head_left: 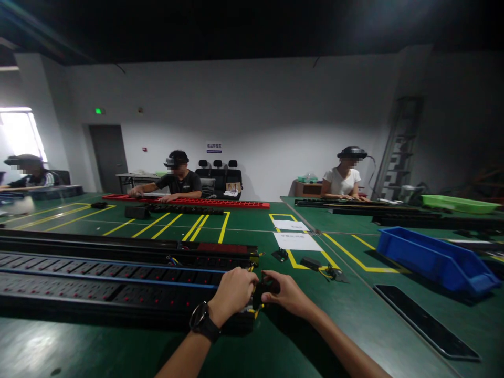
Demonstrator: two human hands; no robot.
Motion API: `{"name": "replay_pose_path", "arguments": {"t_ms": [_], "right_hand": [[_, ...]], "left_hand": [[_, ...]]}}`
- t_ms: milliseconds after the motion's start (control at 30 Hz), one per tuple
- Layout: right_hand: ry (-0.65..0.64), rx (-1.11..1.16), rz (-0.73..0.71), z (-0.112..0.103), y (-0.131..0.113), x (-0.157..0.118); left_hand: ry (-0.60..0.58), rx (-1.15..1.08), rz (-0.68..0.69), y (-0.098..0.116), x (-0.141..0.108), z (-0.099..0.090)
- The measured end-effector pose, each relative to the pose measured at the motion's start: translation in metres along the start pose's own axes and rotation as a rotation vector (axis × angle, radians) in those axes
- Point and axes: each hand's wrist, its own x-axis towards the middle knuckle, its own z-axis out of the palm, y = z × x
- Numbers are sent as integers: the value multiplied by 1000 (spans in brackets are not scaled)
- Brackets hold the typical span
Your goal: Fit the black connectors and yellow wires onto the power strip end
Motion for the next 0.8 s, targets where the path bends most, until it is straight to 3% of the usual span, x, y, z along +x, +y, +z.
{"name": "replay_pose_path", "arguments": {"t_ms": [200, 667, 800], "right_hand": [[13, -70, -24, -3, -10, -1], [-70, 218, -14, 2, -8, -1], [-21, 190, -10, 8, -14, -1]], "left_hand": [[-8, -14, -24, -3, 1, 3], [20, -38, -85, -3, 2, 2], [9, -41, -78, -3, 3, 1]]}}
